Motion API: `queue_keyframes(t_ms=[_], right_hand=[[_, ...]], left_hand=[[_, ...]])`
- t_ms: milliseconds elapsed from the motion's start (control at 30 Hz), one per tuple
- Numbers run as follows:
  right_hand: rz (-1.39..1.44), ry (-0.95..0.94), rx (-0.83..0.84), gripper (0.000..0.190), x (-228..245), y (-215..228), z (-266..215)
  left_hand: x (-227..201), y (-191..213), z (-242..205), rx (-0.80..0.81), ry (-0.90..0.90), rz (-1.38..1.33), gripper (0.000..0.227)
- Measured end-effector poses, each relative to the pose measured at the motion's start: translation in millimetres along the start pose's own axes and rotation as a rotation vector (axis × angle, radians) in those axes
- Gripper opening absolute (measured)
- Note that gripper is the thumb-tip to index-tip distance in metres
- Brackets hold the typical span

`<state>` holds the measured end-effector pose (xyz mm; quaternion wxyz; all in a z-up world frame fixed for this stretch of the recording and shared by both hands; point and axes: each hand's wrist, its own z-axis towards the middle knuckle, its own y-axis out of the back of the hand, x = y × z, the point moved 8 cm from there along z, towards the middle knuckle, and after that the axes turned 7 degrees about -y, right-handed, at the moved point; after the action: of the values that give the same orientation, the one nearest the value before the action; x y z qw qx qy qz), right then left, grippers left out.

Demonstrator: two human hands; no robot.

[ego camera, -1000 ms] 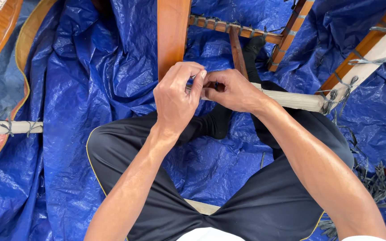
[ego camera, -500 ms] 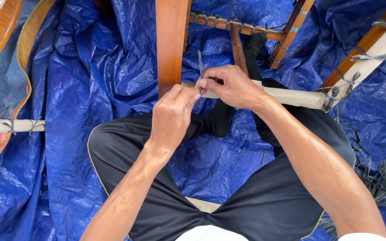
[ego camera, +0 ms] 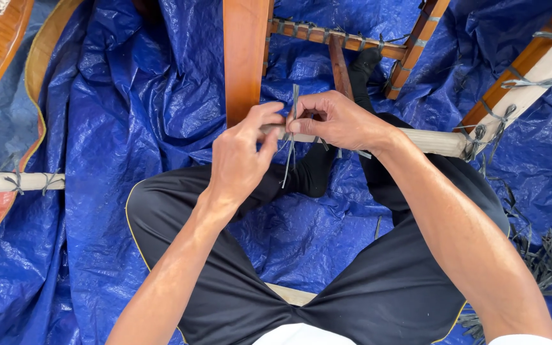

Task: Tying and weaving plastic strips onto a wooden chair frame to create a seat.

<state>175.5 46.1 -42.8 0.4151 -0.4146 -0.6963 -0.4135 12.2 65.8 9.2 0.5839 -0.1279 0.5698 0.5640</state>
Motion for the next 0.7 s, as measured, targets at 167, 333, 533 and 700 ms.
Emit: queue_keyframes(t_ms=[167, 333, 533, 700], right_hand=[[0.044, -0.007, -0.026, 0.015, -2, 3, -2], [0.069, 0.046, -0.046, 0.012, 5, 0, -5], [-0.105, 0.12, -0.189, 0.009, 15, 0, -13], [-0.325, 0.264, -0.316, 0.013, 37, -3, -25]], left_hand=[[2, -17, 5, 0.118, -0.048, 0.054, 0.041], [2, -17, 4, 0.104, -0.07, 0.079, 0.043], [0, -21, 2, 0.033, -0.081, 0.09, 0.035], [1, -25, -2, -0.031, -0.148, 0.162, 0.031]])
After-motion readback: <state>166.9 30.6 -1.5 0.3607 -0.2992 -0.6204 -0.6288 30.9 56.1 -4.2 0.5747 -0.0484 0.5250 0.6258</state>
